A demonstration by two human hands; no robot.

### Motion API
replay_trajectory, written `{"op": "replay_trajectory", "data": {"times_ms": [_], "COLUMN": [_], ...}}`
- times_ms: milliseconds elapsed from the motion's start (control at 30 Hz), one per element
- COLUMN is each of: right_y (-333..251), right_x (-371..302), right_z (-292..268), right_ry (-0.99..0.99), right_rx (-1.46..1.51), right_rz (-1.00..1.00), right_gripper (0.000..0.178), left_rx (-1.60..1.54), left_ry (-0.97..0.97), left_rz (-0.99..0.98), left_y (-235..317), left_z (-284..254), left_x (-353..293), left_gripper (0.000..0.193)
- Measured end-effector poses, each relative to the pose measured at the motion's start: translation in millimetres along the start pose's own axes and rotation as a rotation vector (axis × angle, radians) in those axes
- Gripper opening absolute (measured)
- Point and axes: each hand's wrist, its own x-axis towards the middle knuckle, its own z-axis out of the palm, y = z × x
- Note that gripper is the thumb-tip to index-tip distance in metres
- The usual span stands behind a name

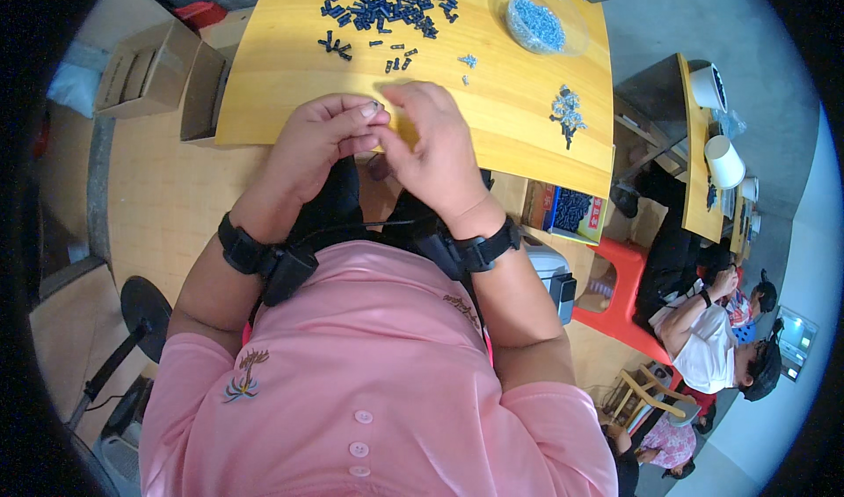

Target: Assembling small black plastic components at a workstation.

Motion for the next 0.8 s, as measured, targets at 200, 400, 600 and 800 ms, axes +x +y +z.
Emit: {"op": "replay_trajectory", "data": {"times_ms": [200, 400, 600, 800], "right_y": [36.9, 50.6, 52.6, 55.6], "right_x": [20.1, 45.8, 54.0, 53.6], "right_z": [-13.9, 2.9, 17.1, 21.0], "right_ry": [-0.079, -0.046, -0.098, -0.132], "right_rx": [-0.166, -0.218, -0.405, -0.433], "right_rz": [0.258, 0.365, 0.441, 0.460], "right_gripper": [0.015, 0.017, 0.023, 0.020], "left_rx": [-0.017, -0.046, -0.062, -0.075], "left_ry": [0.060, -0.001, -0.042, -0.031], "left_rz": [0.050, 0.045, 0.043, 0.054], "left_y": [0.1, -0.9, -1.3, -2.4], "left_z": [-9.8, -18.7, -22.8, -22.3], "left_x": [4.7, 8.9, 9.7, 11.3], "left_gripper": [0.020, 0.020, 0.020, 0.019]}}
